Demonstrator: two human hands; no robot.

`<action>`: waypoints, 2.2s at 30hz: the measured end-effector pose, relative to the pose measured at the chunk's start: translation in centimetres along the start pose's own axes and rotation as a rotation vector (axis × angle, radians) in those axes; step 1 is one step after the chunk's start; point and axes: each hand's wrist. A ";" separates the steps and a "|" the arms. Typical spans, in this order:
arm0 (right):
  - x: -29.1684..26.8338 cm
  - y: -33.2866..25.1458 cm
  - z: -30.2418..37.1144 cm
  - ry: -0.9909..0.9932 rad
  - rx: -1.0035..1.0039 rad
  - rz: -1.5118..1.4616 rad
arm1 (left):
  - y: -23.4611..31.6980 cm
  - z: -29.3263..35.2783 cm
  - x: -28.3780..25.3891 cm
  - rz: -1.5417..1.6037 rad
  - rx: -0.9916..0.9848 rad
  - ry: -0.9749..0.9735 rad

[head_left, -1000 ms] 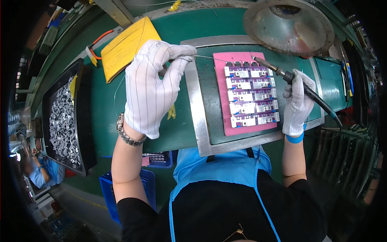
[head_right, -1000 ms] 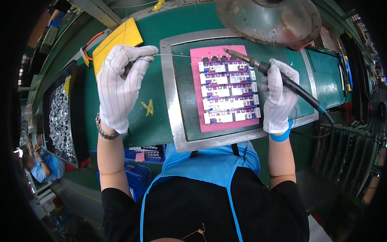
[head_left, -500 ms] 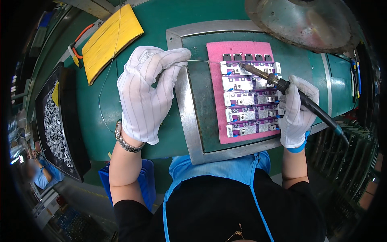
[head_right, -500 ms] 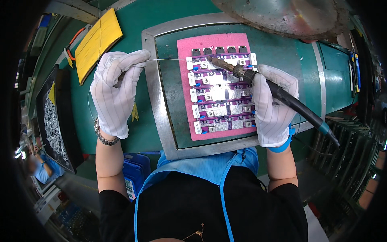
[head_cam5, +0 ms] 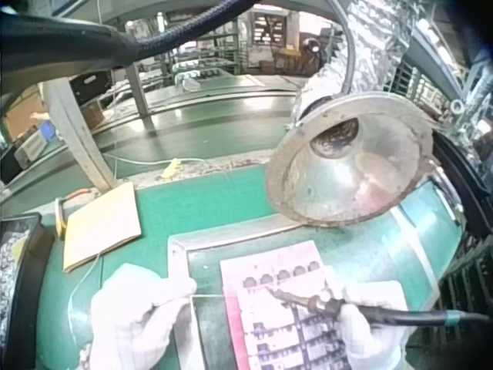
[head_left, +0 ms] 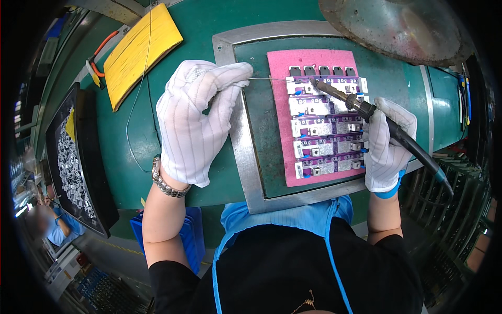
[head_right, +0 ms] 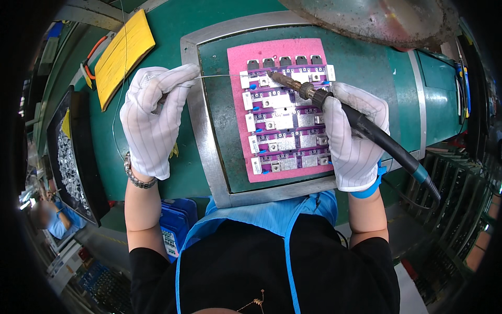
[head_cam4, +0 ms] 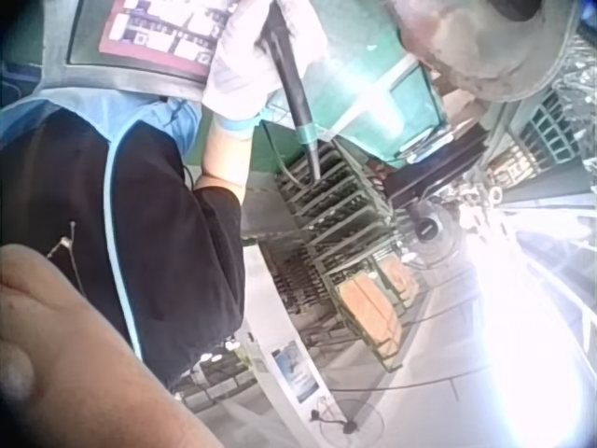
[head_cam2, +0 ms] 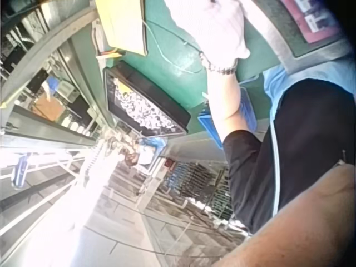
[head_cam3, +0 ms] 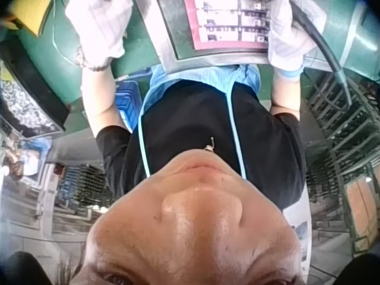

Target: The person solders electronic components onto printed circuit boards using a soldering iron and solder wire.

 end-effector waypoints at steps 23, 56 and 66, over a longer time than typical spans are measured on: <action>-0.7 1.2 0.8 0.003 0.015 0.059 | 0.1 -0.1 0.7 -0.010 0.046 0.031; -0.9 1.0 0.6 0.013 -0.137 0.206 | 0.5 -0.3 1.7 -0.017 0.077 0.007; -0.8 1.4 0.4 0.012 -0.207 0.239 | 0.4 -0.4 2.4 -0.033 0.098 -0.006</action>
Point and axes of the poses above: each hand's wrist, its own z-axis away from the middle knuckle, its own x-axis out of the palm, y = z × x, and after that the axes turned 11 degrees about -y, right-handed
